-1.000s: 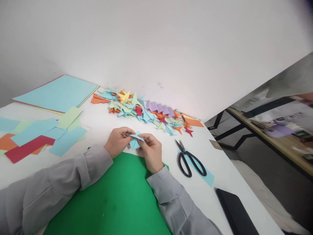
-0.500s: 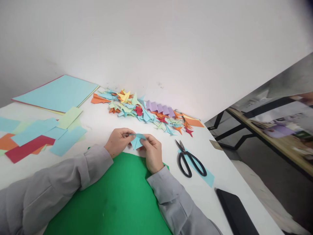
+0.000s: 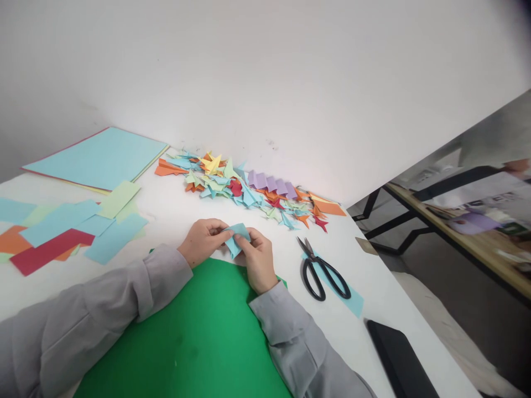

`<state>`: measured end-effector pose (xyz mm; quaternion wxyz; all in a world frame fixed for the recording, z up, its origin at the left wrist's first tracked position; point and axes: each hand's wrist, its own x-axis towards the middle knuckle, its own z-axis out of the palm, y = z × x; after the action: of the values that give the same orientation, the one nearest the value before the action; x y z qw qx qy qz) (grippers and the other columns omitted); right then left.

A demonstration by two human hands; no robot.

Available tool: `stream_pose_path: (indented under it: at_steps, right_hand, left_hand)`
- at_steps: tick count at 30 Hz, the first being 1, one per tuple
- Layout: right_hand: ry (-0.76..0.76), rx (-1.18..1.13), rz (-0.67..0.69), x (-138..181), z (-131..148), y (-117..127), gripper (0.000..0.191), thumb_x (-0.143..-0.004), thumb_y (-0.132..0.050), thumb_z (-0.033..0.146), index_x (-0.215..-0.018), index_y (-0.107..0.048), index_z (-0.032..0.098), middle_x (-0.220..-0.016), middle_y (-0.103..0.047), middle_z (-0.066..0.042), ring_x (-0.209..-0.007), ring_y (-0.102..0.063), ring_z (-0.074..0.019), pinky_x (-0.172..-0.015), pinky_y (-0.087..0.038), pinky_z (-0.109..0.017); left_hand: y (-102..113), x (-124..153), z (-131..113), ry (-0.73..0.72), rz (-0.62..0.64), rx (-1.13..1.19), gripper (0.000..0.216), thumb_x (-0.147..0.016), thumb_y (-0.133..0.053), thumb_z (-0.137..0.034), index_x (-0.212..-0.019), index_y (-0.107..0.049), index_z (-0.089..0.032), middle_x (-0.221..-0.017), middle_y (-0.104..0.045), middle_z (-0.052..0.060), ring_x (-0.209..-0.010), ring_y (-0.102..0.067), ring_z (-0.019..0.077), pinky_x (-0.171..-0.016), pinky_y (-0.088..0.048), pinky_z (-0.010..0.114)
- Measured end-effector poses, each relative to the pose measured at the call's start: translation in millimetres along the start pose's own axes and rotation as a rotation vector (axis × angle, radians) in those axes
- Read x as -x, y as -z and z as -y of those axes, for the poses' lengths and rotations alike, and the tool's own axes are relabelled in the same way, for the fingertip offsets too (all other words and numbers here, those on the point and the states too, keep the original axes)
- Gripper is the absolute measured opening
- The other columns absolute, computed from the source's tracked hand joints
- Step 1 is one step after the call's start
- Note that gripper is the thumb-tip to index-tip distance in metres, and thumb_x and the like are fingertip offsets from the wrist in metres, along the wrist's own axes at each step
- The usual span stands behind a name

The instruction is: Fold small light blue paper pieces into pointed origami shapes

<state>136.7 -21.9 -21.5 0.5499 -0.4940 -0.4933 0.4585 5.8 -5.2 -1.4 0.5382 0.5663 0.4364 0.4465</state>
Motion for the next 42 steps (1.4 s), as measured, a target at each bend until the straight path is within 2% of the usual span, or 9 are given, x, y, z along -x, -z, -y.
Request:
stream_pose_path:
  at_steps: [5,11,14,16,20,28,35,42]
  right_hand:
    - [0.014,0.008,0.023,-0.9,-0.5,-0.3,0.009,-0.067,-0.062,0.024,-0.071,-0.062,0.016,-0.060,-0.057,0.003,-0.052,-0.048,-0.0105,-0.051,-0.038,-0.024]
    - [0.027,0.026,0.007,-1.2,-1.4,-0.9,0.012,-0.065,-0.065,0.026,-0.072,-0.062,0.016,-0.063,-0.060,0.001,-0.054,-0.050,-0.0119,-0.052,-0.040,-0.025]
    - [0.009,0.033,-0.013,-0.9,-1.8,-0.4,0.011,-0.065,-0.065,0.025,-0.072,-0.062,0.016,-0.061,-0.059,0.002,-0.051,-0.048,-0.0112,-0.051,-0.039,-0.025]
    - [0.002,0.026,-0.022,-0.7,-1.1,-0.4,0.011,-0.064,-0.065,0.025,-0.071,-0.062,0.016,-0.060,-0.059,0.002,-0.051,-0.048,-0.0109,-0.050,-0.038,-0.024]
    - [-0.008,-0.030,-0.050,-0.5,0.5,-0.7,0.012,-0.064,-0.066,0.026,-0.069,-0.061,0.016,-0.057,-0.057,0.004,-0.050,-0.047,-0.0104,-0.049,-0.037,-0.023]
    - [-0.010,-0.105,-0.051,-1.7,0.8,1.7,0.014,-0.064,-0.066,0.028,-0.069,-0.061,0.017,-0.059,-0.058,0.002,-0.052,-0.049,-0.0115,-0.053,-0.039,-0.025]
    - [-0.035,-0.160,-0.013,-1.2,4.6,1.7,0.013,-0.062,-0.069,0.026,-0.070,-0.064,0.017,-0.060,-0.059,0.002,-0.053,-0.050,-0.0116,-0.054,-0.040,-0.026]
    - [-0.063,-0.184,0.006,-1.1,6.5,2.3,0.012,-0.061,-0.068,0.026,-0.069,-0.066,0.016,-0.055,-0.058,0.002,-0.052,-0.050,-0.0123,-0.053,-0.041,-0.026]
  left_hand:
    - [1.1,-0.4,1.0,-0.020,0.012,-0.047,0.019,-0.067,-0.059,-0.030,-0.061,-0.059,-0.012,-0.051,-0.052,-0.002,-0.046,-0.049,0.0082,-0.048,-0.043,0.020]
    - [2.4,0.0,0.8,-0.031,0.028,-0.073,0.023,-0.068,-0.058,-0.034,-0.064,-0.059,-0.012,-0.056,-0.054,-0.001,-0.048,-0.050,0.0088,-0.050,-0.043,0.022]
    - [2.6,0.0,0.9,-0.027,0.029,-0.039,0.032,-0.074,-0.050,-0.040,-0.063,-0.059,-0.012,-0.053,-0.052,-0.001,-0.048,-0.049,0.0091,-0.050,-0.042,0.022]
    - [2.7,-1.3,2.7,0.007,0.010,0.041,0.034,-0.076,-0.046,-0.041,-0.070,-0.060,-0.011,-0.055,-0.054,0.000,-0.048,-0.050,0.0096,-0.048,-0.042,0.023]
    - [3.1,-4.7,6.7,0.061,0.004,0.155,0.028,-0.073,-0.051,-0.035,-0.080,-0.060,-0.010,-0.060,-0.057,0.001,-0.052,-0.054,0.0108,-0.048,-0.044,0.023]
    - [2.6,-2.6,1.1,0.078,0.064,0.191,0.023,-0.071,-0.058,-0.033,-0.074,-0.061,-0.010,-0.056,-0.057,0.001,-0.052,-0.055,0.0101,-0.054,-0.046,0.024]
    - [1.8,-2.5,1.3,0.032,0.066,0.193,0.026,-0.072,-0.056,-0.034,-0.080,-0.063,-0.010,-0.061,-0.058,0.001,-0.053,-0.055,0.0102,-0.053,-0.048,0.025]
    - [2.5,-2.1,1.6,0.008,0.065,0.195,0.028,-0.073,-0.056,-0.037,-0.075,-0.064,-0.010,-0.062,-0.058,0.002,-0.054,-0.055,0.0109,-0.052,-0.048,0.025]
